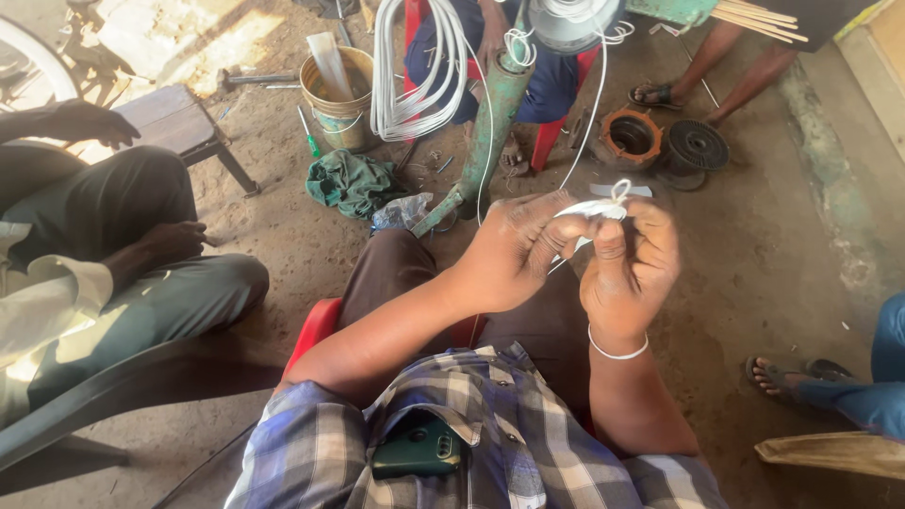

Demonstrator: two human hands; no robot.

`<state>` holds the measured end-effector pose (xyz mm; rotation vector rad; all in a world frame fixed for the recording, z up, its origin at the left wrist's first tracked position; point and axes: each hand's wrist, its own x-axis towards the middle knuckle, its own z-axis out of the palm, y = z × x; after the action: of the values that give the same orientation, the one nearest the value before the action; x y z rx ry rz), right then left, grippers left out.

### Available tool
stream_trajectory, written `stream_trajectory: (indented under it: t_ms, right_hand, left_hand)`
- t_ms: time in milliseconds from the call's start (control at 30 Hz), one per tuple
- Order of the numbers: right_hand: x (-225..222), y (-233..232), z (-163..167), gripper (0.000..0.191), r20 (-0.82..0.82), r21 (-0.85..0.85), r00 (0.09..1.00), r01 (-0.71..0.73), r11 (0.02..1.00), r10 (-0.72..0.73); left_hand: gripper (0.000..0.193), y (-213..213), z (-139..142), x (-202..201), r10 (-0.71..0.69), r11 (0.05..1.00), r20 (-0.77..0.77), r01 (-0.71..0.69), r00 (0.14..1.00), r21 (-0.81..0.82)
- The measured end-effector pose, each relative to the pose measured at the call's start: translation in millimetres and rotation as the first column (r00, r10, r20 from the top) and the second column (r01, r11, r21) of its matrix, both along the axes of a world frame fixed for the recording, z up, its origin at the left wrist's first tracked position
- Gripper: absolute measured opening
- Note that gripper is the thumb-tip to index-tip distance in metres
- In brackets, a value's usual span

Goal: The person sits in a chair and folds and coils long white plastic strips over their lap, gathering them into a looped bundle. They then lift the coiled strips and feed them into the opening of a machine in front of them.

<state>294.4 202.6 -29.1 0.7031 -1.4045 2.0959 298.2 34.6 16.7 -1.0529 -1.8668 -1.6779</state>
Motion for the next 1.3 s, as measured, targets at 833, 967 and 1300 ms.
stream_trajectory:
  t_ms: [833, 967, 1300]
  right_hand:
    - [21.7, 28.9, 36.0, 0.038, 0.222, 0.31, 0.905, -0.418, 0.854, 0.362]
    - [20.7, 33.6, 47.6, 0.041, 0.199, 0.519, 0.949, -0.314, 0.795, 0.244]
    - [20.7, 32.8, 23.4, 0.02, 0.265, 0.084, 0.919, -0.325, 0.942, 0.293]
  left_hand:
    - [0.021, -21.5, 4.0, -4.5, -0.593, 0.805, 0.424, 0.487, 0.685, 0.339]
    - [0.019, -26.0, 4.7, -9.3, -0.532, 0.842, 0.476, 0.498, 0.7, 0.208]
    - [0.017, -16.0, 2.8, -1.3, -0.334, 0.941, 0.333, 0.288, 0.882, 0.18]
